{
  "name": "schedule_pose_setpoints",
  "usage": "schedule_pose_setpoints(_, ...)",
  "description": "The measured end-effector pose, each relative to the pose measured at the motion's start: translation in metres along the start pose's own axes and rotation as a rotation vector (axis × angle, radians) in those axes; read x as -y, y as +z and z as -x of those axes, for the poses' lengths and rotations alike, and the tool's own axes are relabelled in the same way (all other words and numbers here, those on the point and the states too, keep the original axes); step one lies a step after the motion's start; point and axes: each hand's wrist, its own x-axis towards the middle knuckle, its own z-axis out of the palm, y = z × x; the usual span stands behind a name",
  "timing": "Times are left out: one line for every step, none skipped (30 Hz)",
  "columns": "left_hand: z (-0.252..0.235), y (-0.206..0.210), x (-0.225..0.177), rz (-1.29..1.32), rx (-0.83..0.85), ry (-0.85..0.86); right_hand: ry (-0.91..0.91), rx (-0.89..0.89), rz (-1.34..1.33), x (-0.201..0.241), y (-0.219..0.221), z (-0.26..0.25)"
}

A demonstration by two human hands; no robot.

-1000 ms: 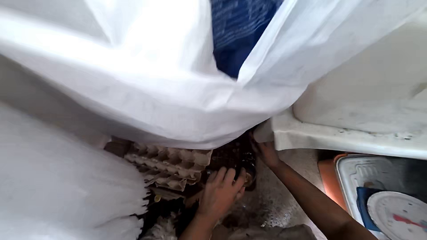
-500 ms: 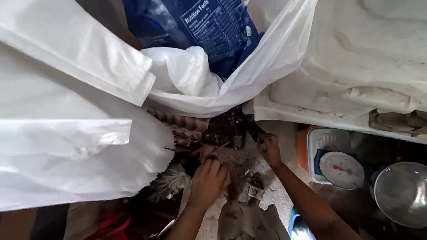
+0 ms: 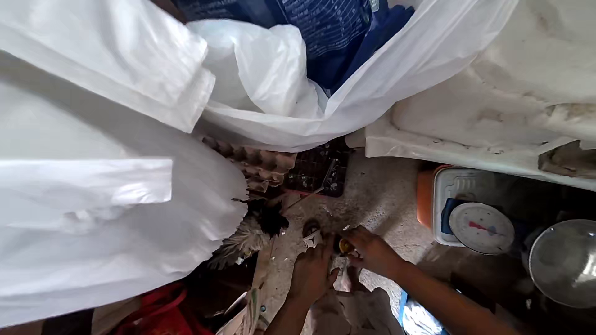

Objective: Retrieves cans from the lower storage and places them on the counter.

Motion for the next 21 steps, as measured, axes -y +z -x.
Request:
schedule_pose_setpoints(-0.005, 0.0, 0.0, 0.002, 0.058, -0.015, -0.044, 0.001, -0.009, 0.008, 0.004, -0.003)
schedule_pose_setpoints(-0.008, 0.002, 0.003, -0.002, 0.026, -0.005, -0.082, -0.007, 0.002, 0.014, 0.007, -0.007)
schedule_pose_setpoints(-0.01, 0.004, 0.007, 0.0, -0.026, 0.001, -0.122, -0.032, 0.021, 0.018, 0.011, -0.011)
schedule_pose_setpoints(-0.01, 0.006, 0.012, 0.005, -0.087, 0.005, -0.156, -0.063, 0.041, 0.021, 0.014, -0.014)
schedule_pose_setpoints(-0.01, 0.007, 0.019, 0.026, -0.15, 0.009, -0.184, -0.076, 0.046, 0.022, 0.016, -0.018)
schedule_pose_setpoints(-0.01, 0.011, 0.027, 0.029, -0.228, 0.024, -0.211, -0.065, 0.027, 0.021, 0.017, -0.022)
schedule_pose_setpoints(-0.01, 0.014, 0.034, 0.03, -0.271, 0.03, -0.228, -0.021, -0.026, 0.02, 0.016, -0.027)
schedule_pose_setpoints(-0.01, 0.017, 0.04, 0.021, -0.298, 0.038, -0.23, 0.033, -0.122, 0.016, 0.014, -0.034)
schedule_pose_setpoints(-0.01, 0.021, 0.046, 0.0, -0.325, 0.047, -0.203, 0.065, -0.228, 0.009, 0.013, -0.043)
schedule_pose_setpoints(-0.01, 0.024, 0.052, -0.019, -0.343, 0.057, -0.131, 0.039, -0.338, 0.0, 0.013, -0.055)
schedule_pose_setpoints(-0.01, 0.028, 0.057, -0.037, -0.368, 0.068, -0.021, -0.045, -0.421, -0.012, 0.014, -0.072)
schedule_pose_setpoints(-0.01, 0.032, 0.061, -0.046, -0.38, 0.077, 0.132, -0.136, -0.431, -0.026, 0.015, -0.096)
schedule_pose_setpoints(-0.008, 0.036, 0.066, -0.052, -0.383, 0.087, 0.276, -0.192, -0.35, -0.043, 0.017, -0.125)
schedule_pose_setpoints(-0.007, 0.039, 0.07, -0.055, -0.384, 0.099, 0.389, -0.17, -0.212, -0.061, 0.017, -0.158)
schedule_pose_setpoints(-0.006, 0.04, 0.075, -0.05, -0.374, 0.104, 0.453, -0.084, -0.067, -0.077, 0.018, -0.192)
schedule_pose_setpoints(-0.005, 0.041, 0.081, -0.051, -0.368, 0.108, 0.439, 0.0, 0.061, -0.09, 0.022, -0.223)
schedule_pose_setpoints(-0.003, 0.044, 0.086, -0.055, -0.359, 0.107, 0.383, 0.058, 0.171, -0.1, 0.029, -0.248)
schedule_pose_setpoints(-0.001, 0.047, 0.092, -0.066, -0.354, 0.109, 0.32, 0.11, 0.252, -0.105, 0.033, -0.265)
schedule_pose_setpoints(0.0, 0.051, 0.098, -0.077, -0.36, 0.11, 0.265, 0.182, 0.335, -0.105, 0.029, -0.278)
schedule_pose_setpoints(0.002, 0.055, 0.103, -0.085, -0.366, 0.111, 0.253, 0.311, 0.431, -0.098, 0.016, -0.288)
schedule_pose_setpoints(0.005, 0.058, 0.107, -0.087, -0.367, 0.113, 0.302, 0.468, 0.521, -0.081, -0.003, -0.291)
